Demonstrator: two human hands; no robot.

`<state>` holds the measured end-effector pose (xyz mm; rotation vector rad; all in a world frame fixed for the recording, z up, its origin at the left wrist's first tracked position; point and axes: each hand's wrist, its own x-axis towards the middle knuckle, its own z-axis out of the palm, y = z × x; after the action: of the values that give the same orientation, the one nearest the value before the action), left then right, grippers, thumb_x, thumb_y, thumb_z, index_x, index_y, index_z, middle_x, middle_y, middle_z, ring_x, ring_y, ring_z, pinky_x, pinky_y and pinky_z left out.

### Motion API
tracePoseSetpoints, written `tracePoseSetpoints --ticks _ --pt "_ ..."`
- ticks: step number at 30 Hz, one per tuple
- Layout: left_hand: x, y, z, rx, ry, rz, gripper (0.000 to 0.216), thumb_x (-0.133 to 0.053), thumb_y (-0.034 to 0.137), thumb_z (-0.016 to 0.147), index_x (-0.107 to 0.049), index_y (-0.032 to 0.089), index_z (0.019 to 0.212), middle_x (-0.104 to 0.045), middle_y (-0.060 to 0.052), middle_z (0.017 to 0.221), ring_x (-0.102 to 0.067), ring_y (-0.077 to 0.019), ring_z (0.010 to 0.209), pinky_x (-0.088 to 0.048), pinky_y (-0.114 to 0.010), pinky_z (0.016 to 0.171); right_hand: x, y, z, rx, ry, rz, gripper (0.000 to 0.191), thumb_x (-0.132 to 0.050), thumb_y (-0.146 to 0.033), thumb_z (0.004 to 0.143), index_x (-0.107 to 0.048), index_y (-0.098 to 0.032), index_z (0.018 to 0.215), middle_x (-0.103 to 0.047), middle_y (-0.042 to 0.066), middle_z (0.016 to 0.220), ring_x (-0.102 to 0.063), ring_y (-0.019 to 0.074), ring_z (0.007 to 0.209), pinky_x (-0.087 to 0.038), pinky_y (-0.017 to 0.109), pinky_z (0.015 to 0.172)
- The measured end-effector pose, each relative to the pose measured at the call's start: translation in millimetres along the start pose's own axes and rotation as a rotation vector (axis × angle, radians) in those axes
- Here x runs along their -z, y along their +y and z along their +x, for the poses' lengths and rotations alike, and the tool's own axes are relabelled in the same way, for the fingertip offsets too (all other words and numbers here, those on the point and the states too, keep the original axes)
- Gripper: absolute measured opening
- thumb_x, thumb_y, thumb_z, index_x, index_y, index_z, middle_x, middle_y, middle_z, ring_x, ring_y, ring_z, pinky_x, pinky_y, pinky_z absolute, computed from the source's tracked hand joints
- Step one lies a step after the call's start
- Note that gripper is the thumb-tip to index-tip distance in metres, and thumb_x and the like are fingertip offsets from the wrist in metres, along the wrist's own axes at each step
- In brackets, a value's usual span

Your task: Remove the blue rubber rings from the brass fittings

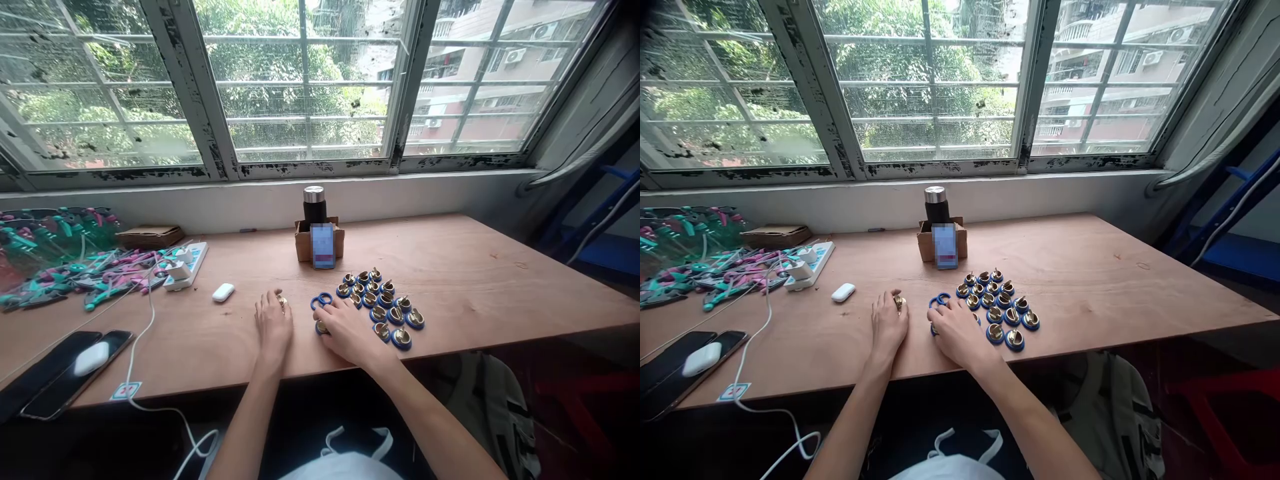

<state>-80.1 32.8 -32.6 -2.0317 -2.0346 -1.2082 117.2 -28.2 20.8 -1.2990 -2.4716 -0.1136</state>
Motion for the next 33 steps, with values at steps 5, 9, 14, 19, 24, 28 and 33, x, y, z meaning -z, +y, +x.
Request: tracePoseSetpoints --ticks 5,9,14,19,24,28,33 --pt "1 -1 -1 -0.012 -0.024 -0.009 0.019 -0.049 0.018 0.096 -0.060 0.018 0.111 -0.068 -0.015 0.115 -0.060 -0.0337 0.112 -0.047 -0.050 0.101 -4 -11 2 0.071 -0.015 0.057 0.029 -0.063 -0.007 0.083 -0.065 -0.020 0.109 -0.071 0.009 0.103 -0.061 0.0274 0.098 -0.048 0.037 0.084" --pt "5 0 0 -0.032 -0.062 -0.021 0.022 -0.048 0.018 0.097 -0.063 0.020 0.113 -0.069 -0.012 0.115 -0.060 -0.0328 0.110 -0.047 -0.049 0.101 -10 -13 4 0.092 0.001 0.122 0.030 -0.064 -0.011 0.086 -0.064 -0.019 0.115 -0.069 0.009 0.105 -0.060 0.0273 0.101 -0.049 0.036 0.085" --pt "7 1 1 -0.034 -0.091 -0.036 0.018 -0.050 0.021 0.098 -0.067 0.022 0.105 -0.070 -0.012 0.111 -0.059 -0.0335 0.105 -0.047 -0.048 0.098 -28 -8 9 0.096 0.100 0.225 0.031 -0.065 -0.010 0.086 -0.064 -0.020 0.115 -0.066 0.009 0.106 -0.059 0.0265 0.105 -0.051 0.037 0.091" --pt "6 1 0 -0.032 -0.084 -0.042 0.019 -0.050 0.020 0.098 -0.068 0.021 0.105 -0.069 -0.012 0.111 -0.058 -0.0339 0.106 -0.047 -0.049 0.097 -41 -3 12 0.107 0.190 0.333 0.035 -0.066 -0.007 0.083 -0.065 -0.022 0.115 -0.067 0.008 0.107 -0.060 0.0257 0.104 -0.053 0.038 0.094" --pt "14 10 1 -0.042 0.006 -0.019 0.025 -0.058 0.022 0.094 -0.070 0.019 0.116 -0.063 -0.016 0.122 -0.055 -0.0360 0.116 -0.045 -0.052 0.104 -38 0 12 0.024 0.267 0.446 0.042 -0.067 -0.005 0.084 -0.064 -0.023 0.122 -0.068 0.008 0.109 -0.062 0.0260 0.102 -0.055 0.039 0.091" --pt "26 30 -2 -0.132 0.218 -0.019 0.026 -0.057 0.028 0.099 -0.071 0.019 0.118 -0.061 -0.017 0.127 -0.056 -0.0343 0.117 -0.043 -0.051 0.106 -32 1 12 -0.064 0.327 0.566 0.037 -0.068 -0.012 0.090 -0.064 -0.024 0.125 -0.069 0.007 0.109 -0.066 0.0241 0.098 -0.056 0.037 0.086" --pt "24 51 -19 -0.057 0.051 -0.313 0.027 -0.049 0.037 0.104 -0.070 0.020 0.104 -0.072 -0.006 0.085 -0.066 -0.0228 0.075 -0.048 -0.033 0.072 -30 2 12 -0.131 0.467 0.721 0.033 -0.067 -0.016 0.095 -0.063 -0.024 0.127 -0.071 0.006 0.109 -0.070 0.0221 0.094 -0.058 0.036 0.085"
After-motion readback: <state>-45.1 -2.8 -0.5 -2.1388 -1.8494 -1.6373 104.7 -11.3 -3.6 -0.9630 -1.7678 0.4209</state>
